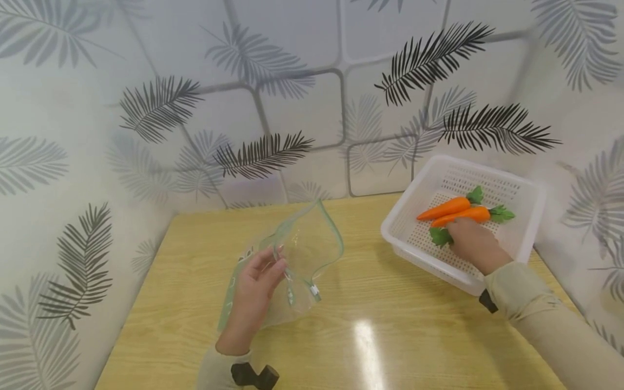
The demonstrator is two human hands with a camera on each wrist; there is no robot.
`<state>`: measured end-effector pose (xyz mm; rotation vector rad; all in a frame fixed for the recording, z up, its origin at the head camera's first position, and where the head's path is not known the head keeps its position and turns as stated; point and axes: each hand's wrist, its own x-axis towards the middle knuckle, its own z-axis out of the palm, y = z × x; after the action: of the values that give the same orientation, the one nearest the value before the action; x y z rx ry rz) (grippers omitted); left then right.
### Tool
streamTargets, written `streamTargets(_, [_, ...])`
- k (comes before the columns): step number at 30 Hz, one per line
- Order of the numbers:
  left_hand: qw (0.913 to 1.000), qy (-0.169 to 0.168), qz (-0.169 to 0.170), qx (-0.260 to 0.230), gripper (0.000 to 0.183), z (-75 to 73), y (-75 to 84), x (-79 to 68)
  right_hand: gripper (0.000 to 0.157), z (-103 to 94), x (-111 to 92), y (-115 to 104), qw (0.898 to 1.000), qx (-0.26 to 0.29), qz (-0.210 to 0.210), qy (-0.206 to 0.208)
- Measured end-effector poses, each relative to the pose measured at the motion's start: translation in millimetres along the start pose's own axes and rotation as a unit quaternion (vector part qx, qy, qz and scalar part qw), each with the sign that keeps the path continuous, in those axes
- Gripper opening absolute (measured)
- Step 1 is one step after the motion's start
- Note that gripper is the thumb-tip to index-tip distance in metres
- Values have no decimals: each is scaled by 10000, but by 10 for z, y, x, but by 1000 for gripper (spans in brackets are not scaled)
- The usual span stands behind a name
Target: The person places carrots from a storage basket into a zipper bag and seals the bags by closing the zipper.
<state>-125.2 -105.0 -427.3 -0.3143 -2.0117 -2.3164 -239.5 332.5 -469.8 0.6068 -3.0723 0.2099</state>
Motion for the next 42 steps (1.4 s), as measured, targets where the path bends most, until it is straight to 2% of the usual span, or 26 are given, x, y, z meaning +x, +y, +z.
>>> streamTargets(5, [10000,-41,-1,21,35,2,-5,-1,22,-67,-45,-37,9997,200,61,161])
streamTargets(7, [10000,-73,-15,15,35,-2,-11,-4,23,-100,-54,-51,9991,133,-72,400])
streamTargets(11, [9999,-5,-123,-55,36,4,-15,2,46,-188,-4,-76,9916,286,-526,1144])
streamTargets(13, [9998,25,-170,-97,37,9,-18,6,54,-254,15,-89,9882,510,-671,1282])
streamTargets(16, [9997,20,-191,-133,38,12,-19,5,51,-366,4,-125,9895,944,-348,1039])
streamTargets(19, [9998,3,-193,-112,38,16,-15,1,48,-472,-10,-166,9911,1063,-205,770])
streamTargets(24, [9998,-2,-194,8,37,21,-7,-6,15,-637,-34,-276,9854,1452,-76,888])
streamTargets(27, [9998,-19,-179,103,38,23,-10,-8,9,-741,-51,-341,9774,1795,187,1098])
streamTargets(30, [9998,-27,-182,51,38,22,-11,-3,25,-832,-65,-394,9692,2039,430,1317])
streamTargets(33, [9997,29,-240,-42,39,28,-1,3,34,-893,-69,-440,9628,2176,595,1488])
streamTargets(38, [9996,51,-278,-39,39,30,6,3,46,-1009,-92,-545,9477,2660,998,1453])
streamTargets(42, [9997,5,-234,-45,39,34,26,-3,51,-1098,-108,-641,9361,3048,1092,1375])
